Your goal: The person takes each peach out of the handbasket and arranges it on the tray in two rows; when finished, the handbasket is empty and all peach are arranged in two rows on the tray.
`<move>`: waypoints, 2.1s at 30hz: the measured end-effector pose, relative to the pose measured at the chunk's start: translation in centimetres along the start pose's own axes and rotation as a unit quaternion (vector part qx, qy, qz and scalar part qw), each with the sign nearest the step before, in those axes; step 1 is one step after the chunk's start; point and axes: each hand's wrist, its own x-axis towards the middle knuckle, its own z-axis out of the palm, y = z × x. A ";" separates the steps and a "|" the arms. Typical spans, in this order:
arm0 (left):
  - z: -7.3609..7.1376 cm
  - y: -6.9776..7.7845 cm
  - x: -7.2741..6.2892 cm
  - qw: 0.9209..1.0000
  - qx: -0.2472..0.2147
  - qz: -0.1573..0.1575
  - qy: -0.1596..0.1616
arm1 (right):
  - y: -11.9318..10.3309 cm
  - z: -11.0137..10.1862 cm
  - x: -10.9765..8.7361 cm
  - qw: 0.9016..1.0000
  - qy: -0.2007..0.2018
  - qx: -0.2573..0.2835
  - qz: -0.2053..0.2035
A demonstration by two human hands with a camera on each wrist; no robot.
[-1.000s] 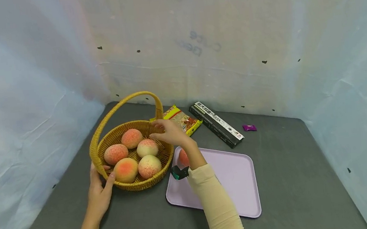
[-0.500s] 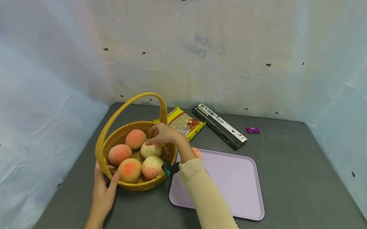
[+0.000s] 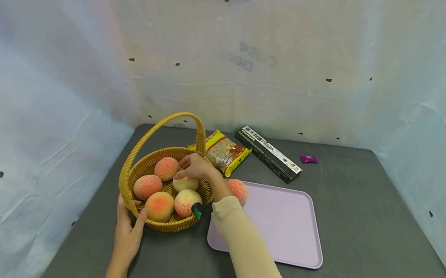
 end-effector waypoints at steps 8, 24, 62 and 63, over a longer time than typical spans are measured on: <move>0.2 0.3 0.0 1.000 -0.006 0.004 0.000 | 0.5 1.2 0.3 1.000 0.012 0.019 0.017; 0.0 0.7 -0.2 1.000 0.029 -0.007 0.006 | 0.8 1.5 0.1 0.997 -0.029 -0.061 0.028; 0.3 -0.4 0.8 0.999 0.038 0.012 0.030 | 2.6 -8.5 -9.6 0.984 0.123 0.012 -0.127; 0.3 -0.3 0.9 0.999 0.034 0.015 0.031 | 2.9 -8.8 -10.0 0.984 0.127 0.011 -0.122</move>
